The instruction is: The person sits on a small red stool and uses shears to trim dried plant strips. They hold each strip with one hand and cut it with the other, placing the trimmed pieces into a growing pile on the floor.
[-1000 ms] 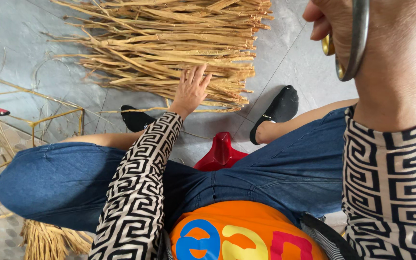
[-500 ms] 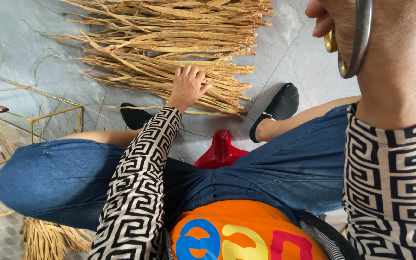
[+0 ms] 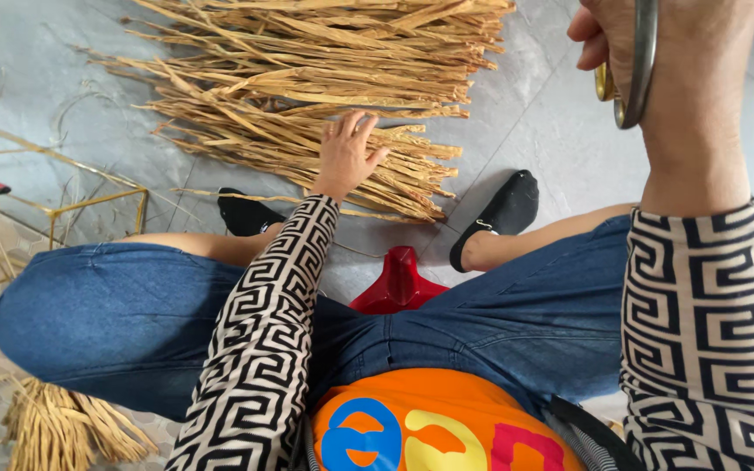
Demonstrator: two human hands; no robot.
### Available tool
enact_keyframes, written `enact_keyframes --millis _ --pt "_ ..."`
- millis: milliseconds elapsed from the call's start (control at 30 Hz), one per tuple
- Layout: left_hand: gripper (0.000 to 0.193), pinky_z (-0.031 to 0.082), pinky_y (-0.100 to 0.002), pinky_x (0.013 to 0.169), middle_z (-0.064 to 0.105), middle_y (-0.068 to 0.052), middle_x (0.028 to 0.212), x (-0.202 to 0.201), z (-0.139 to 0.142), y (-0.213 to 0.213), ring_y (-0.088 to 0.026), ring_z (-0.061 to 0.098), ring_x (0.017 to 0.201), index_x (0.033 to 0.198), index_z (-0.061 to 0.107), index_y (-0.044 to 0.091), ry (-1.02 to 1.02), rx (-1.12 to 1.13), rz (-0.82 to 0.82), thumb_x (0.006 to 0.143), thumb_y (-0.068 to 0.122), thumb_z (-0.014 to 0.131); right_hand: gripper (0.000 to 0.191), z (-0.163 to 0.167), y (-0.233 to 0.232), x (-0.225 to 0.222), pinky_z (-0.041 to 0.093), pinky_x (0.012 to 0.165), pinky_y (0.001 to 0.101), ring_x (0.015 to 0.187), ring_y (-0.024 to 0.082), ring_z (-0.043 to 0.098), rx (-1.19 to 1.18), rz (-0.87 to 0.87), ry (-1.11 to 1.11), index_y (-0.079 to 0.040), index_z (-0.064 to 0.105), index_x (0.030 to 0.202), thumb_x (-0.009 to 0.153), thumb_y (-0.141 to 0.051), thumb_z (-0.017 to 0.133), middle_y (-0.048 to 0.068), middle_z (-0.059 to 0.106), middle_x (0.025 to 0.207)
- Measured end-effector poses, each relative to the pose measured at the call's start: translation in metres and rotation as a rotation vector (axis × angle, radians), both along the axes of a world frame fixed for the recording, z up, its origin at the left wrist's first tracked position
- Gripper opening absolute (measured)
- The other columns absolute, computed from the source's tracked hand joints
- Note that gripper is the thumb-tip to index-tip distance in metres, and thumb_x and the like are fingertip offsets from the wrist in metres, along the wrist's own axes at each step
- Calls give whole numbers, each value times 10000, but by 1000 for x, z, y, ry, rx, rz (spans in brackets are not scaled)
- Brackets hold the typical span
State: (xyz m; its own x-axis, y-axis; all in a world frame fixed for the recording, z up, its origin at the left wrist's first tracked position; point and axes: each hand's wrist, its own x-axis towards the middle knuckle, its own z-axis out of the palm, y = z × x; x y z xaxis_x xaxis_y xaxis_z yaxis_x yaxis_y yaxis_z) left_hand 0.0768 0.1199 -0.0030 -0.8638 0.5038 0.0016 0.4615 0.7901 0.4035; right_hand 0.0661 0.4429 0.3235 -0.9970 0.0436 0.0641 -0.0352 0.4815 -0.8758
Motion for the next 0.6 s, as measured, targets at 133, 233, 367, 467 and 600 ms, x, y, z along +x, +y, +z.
enact_keyframes --millis 133,233,367,467,600 --pt "355 466 -449 979 671 -69 1185 6 9 12 -282 594 1149 1236 645 156 5 180 159 945 346 716 216 -37 3 -23 533 547 208 677 88 673 -22 -70 -120 -23 662 1001 1063 -209 751 35 666 810" --pt "199 529 -402 822 711 -55 985 16 12 9 -273 677 953 1111 697 145 -100 264 295 995 306 682 260 -76 4 -31 546 520 226 659 102 688 87 -35 -196 -5 680 1033 1021 -221 824 67 686 791" --pt "212 546 -387 616 738 -87 830 32 14 -18 -284 709 716 963 749 103 -203 396 390 941 304 686 307 -129 24 -24 503 466 251 571 122 672 304 -153 -537 -33 720 1036 900 -271 858 78 702 725" --pt "344 567 -350 605 755 -88 709 45 17 -56 -206 739 616 824 764 68 -659 313 455 937 381 678 288 -171 37 -9 491 474 281 542 124 644 285 -263 -650 -40 739 943 869 -296 847 60 687 695" --pt "525 548 -377 506 701 -145 672 68 20 -96 -238 682 555 794 703 -53 -1130 102 644 937 452 693 436 -216 43 4 459 450 336 504 154 619 431 -339 -808 11 712 756 975 -364 746 78 652 600"
